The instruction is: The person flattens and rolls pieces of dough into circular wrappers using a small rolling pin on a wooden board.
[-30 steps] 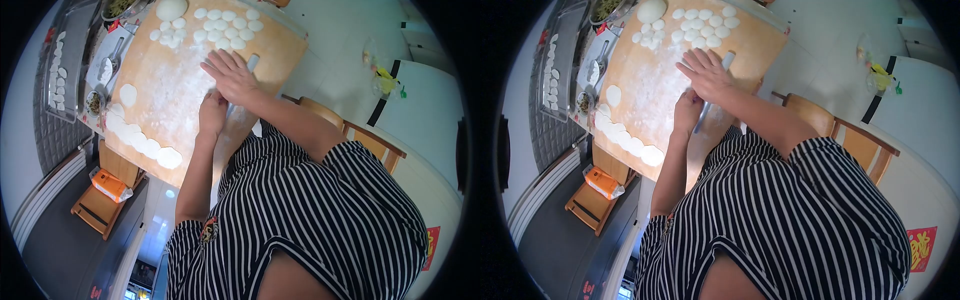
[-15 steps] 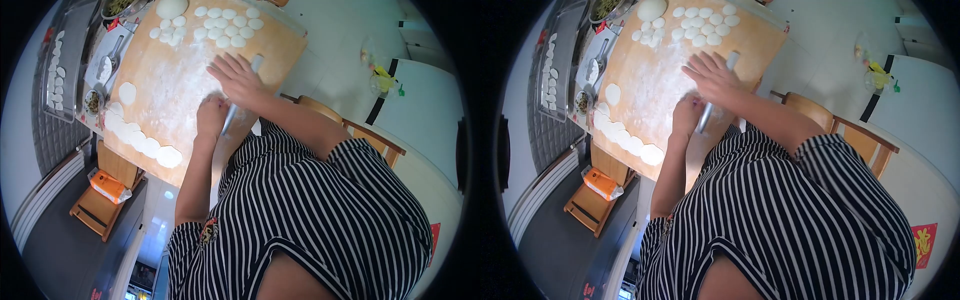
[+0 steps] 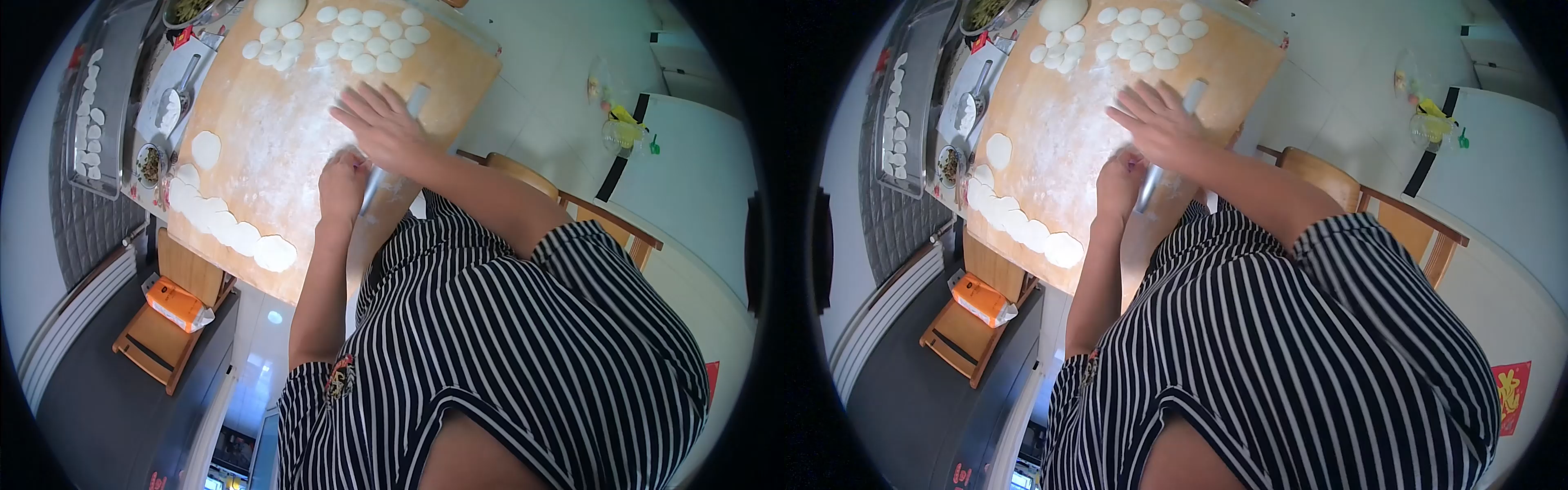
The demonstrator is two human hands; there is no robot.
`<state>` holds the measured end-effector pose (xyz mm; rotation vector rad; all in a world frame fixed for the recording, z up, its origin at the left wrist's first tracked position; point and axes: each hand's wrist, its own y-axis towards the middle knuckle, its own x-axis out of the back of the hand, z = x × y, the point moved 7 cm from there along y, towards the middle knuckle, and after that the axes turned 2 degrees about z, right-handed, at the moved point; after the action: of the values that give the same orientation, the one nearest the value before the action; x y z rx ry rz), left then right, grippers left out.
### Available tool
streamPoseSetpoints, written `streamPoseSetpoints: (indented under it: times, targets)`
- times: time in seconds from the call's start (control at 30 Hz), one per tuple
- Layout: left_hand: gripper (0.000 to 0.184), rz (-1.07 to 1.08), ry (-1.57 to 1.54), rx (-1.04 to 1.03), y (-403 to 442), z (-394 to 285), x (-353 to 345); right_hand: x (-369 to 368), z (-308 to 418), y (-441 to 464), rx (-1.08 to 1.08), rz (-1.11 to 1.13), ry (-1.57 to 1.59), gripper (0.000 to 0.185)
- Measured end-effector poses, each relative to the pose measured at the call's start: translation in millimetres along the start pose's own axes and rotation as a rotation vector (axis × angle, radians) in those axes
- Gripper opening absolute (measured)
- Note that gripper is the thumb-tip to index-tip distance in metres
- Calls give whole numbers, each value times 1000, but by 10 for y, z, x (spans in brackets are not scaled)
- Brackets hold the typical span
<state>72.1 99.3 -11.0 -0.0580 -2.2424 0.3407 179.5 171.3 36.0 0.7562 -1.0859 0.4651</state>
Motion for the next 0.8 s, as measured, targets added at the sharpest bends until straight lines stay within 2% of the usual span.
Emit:
streamPoseSetpoints:
  times: [0.03, 0.1, 0.17, 0.23, 0.27, 0.33, 0.37, 0.47, 0.5, 0.6, 0.63, 0.7, 0.73, 0.8]
  targets:
    - [28, 0, -2, -1, -57, -26, 24, -10, -65, -198, 1, 1, -2, 54]
    - [23, 31, -168, 242, -191, 92, 13, -51, -225, -685, -20, -2, 67, 57]
    - [23, 25, -235, 280, -285, 134, 39, -8, -223, -763, -36, 29, 65, 58]
    - [24, 176, -441, 369, -352, 158, -53, 44, -196, -648, -56, 62, 68, 58]
    - [24, 175, -438, 370, -318, 140, -53, 25, -134, -455, -24, 93, 17, 58]
    - [27, 86, -97, 253, -179, 30, 58, 36, 29, -68, -3, 106, -18, 65]
    - [27, 88, -95, 257, -135, 68, 27, -54, 69, 10, -4, 108, -14, 65]
    - [28, -35, 99, -14, -86, 22, 58, -106, 30, -20, -62, 18, -18, 60]
    - [28, -37, 98, -15, -135, 50, 51, -52, -20, -230, -50, 48, 3, 55]
    - [31, -20, -81, 244, -319, 221, 56, 82, -155, -798, -44, 82, 11, 50]
    - [31, -22, -85, 242, -342, 235, 75, 104, -178, -864, -53, 90, 1, 49]
    - [20, 250, -409, 459, -442, 372, -138, 51, -123, -737, -45, 47, 1, 55]
    - [20, 251, -409, 459, -417, 325, -131, 50, -78, -548, -29, 55, 13, 57]
    - [21, 108, -154, 296, -286, 132, 33, 27, 42, -178, -26, 111, 8, 62]
